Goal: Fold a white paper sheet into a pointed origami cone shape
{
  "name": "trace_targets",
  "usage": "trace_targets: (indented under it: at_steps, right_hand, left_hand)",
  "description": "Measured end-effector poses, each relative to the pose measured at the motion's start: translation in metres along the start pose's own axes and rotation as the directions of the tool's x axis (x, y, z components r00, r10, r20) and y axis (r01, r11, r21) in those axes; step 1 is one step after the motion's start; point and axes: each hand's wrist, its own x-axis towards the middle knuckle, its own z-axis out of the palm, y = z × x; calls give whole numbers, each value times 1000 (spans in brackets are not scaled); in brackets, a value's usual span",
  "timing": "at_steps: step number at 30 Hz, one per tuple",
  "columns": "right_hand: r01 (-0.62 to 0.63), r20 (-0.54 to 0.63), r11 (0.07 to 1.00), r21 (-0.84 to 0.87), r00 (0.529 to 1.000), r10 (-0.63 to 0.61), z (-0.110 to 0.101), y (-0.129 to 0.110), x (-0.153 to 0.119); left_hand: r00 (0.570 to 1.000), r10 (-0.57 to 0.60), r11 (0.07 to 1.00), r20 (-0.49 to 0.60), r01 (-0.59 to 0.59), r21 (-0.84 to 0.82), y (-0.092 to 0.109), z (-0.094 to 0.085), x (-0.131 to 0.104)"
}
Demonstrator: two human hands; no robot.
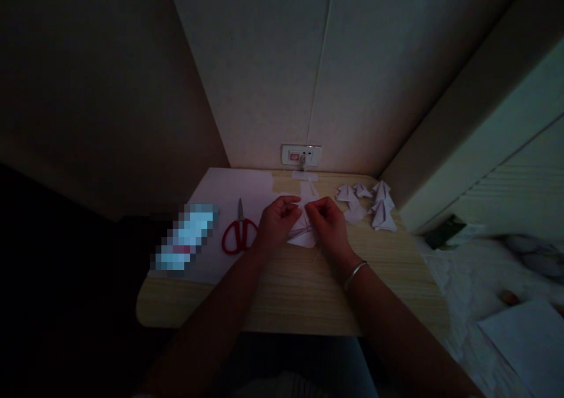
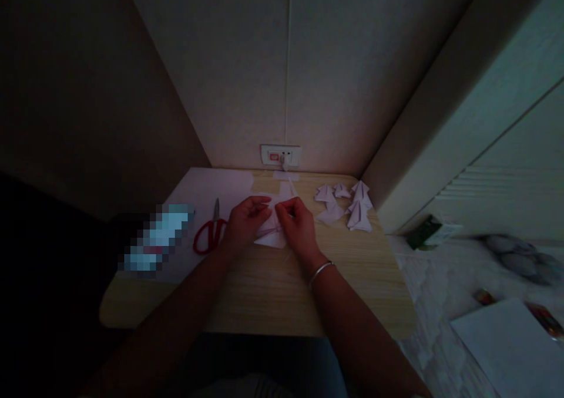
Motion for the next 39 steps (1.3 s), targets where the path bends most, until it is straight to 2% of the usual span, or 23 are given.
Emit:
trace_targets:
  at_steps: [8, 12, 14, 18, 24, 32, 39]
  right_hand:
    - [25, 69, 999, -28, 997, -23, 0, -2, -4]
    - [35, 72, 999, -22, 997, -33, 0, -5, -5]
    - [51, 45, 998, -29, 998, -50, 0, -5, -4]
    - [59, -85, 998, -31, 994, -61, -3, -4, -2]
    - [75, -145, 996, 49, 987, -67, -4, -3, 1]
    - [103, -149, 990, 94, 985, -89, -4, -6, -1]
    - [130, -134, 990, 55, 983, -122, -3, -7, -3]
  left_hand:
    - [997, -22, 1000, -79, 21, -5, 0, -1, 2]
    - [996, -62, 997, -59, 59, -48, -2, -2, 2]
    - [993, -112, 992, -36, 109, -62, -1, -2, 2]
    - [985, -175, 983, -3, 174, -53, 0, -3, 1]
    - [995, -80, 994, 68, 84, -70, 2, -3, 0]
    - [998, 47, 999, 36, -46, -24, 4, -4, -2]
    - [998, -40, 998, 38, 42, -43, 6, -3, 0]
